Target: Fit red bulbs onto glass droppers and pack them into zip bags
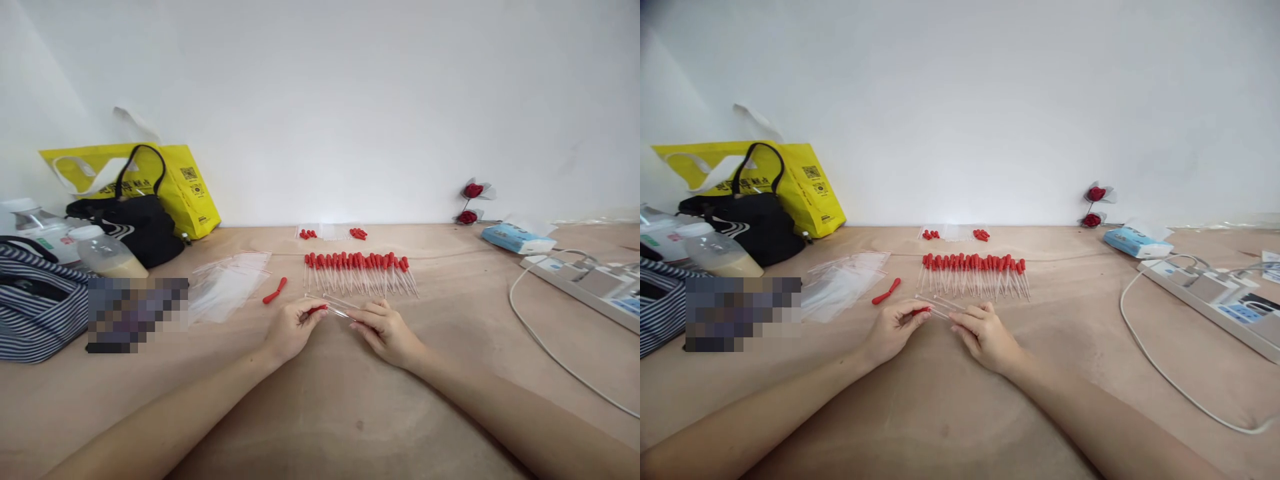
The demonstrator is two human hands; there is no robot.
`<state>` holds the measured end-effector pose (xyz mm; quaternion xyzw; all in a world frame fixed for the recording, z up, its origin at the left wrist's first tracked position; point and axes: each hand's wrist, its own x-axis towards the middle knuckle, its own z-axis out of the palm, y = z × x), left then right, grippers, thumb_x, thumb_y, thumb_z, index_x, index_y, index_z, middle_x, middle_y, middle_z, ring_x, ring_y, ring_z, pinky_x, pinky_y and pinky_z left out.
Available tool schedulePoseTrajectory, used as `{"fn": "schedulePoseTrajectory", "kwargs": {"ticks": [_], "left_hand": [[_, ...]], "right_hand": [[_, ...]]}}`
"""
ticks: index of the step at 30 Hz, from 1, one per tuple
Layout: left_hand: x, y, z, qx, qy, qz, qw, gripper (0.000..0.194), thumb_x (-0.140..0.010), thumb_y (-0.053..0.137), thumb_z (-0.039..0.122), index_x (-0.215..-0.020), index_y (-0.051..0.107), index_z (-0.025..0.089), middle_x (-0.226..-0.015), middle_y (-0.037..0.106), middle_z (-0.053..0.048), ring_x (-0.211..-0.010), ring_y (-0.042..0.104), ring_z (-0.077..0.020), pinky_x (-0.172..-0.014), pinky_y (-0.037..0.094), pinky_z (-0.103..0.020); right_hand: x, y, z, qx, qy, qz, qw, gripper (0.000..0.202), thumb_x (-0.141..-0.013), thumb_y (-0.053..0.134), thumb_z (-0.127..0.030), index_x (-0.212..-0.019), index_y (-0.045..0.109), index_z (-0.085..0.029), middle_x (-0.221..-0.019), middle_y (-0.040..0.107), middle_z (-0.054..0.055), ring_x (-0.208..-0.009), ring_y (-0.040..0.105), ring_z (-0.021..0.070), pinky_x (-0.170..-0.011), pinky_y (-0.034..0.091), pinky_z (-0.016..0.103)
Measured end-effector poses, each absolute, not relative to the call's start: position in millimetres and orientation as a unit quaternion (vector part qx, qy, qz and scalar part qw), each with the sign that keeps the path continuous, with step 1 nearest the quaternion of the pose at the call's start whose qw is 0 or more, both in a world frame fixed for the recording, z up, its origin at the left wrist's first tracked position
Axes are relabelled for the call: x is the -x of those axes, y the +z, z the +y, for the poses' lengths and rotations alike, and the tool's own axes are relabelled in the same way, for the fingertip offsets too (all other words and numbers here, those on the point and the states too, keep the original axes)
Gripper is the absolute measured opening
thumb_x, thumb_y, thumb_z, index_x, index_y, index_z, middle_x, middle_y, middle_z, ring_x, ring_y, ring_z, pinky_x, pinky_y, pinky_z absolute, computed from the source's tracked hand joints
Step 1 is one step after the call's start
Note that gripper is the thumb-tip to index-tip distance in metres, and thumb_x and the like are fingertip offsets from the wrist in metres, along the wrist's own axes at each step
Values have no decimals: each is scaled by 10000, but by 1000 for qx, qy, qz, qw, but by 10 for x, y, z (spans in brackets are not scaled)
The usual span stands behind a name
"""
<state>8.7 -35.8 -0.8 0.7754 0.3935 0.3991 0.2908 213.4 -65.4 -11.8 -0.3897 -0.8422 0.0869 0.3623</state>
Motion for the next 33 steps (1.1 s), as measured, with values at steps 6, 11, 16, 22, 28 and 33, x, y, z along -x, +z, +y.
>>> {"fn": "schedulePoseTrajectory", "kwargs": {"ticks": [6, 11, 16, 22, 28, 33], "left_hand": [[-69, 39, -412, -823, 353, 390, 216, 145, -803, 483, 247, -829, 613, 188, -765, 621, -26, -703, 574, -151, -640, 457, -256], [-78, 81, -466, -865, 310, 360, 159, 165, -830, 431, 232, -807, 586, 181, -732, 582, -30, -672, 544, -136, -637, 435, -247], [-78, 74, -485, -892, 301, 311, 130, 169, -851, 399, 217, -826, 553, 150, -747, 558, -33, -663, 512, -124, -630, 418, -237], [-84, 60, -495, -906, 280, 287, 136, 161, -855, 398, 207, -810, 541, 148, -735, 548, -29, -638, 493, -115, -602, 401, -220], [-99, 105, -462, -878, 293, 317, 205, 157, -833, 437, 232, -812, 571, 153, -756, 569, -32, -673, 516, -125, -630, 416, -240], [-164, 74, -429, -702, 395, 401, 435, 227, -742, 573, 260, -939, 511, 165, -748, 576, -3, -710, 570, -128, -683, 465, -264]], "right_hand": [[-2178, -79, -657, 382, 43, -868, 314, 289, -843, 374, -176, -1019, 602, -198, -697, 578, 28, -649, 487, 124, -721, 299, 307], [-2223, -46, -647, 364, -24, -881, 302, 364, -767, 376, -67, -1011, 606, -208, -679, 566, 6, -577, 432, 104, -674, 240, 302], [-2201, -63, -638, 346, -48, -873, 341, 292, -758, 380, -73, -902, 613, -177, -642, 548, -3, -541, 391, 95, -646, 204, 298], [-2148, -68, -646, 343, -42, -875, 338, 225, -763, 393, -85, -832, 590, -167, -655, 561, -3, -543, 383, 93, -642, 194, 293], [-2125, -60, -645, 366, -33, -867, 337, 222, -818, 376, -132, -849, 593, -167, -661, 570, 3, -546, 395, 95, -638, 203, 288], [-2082, -61, -642, 384, 10, -852, 357, 234, -868, 380, -242, -945, 590, -175, -720, 601, 20, -596, 450, 104, -656, 231, 288]]}}
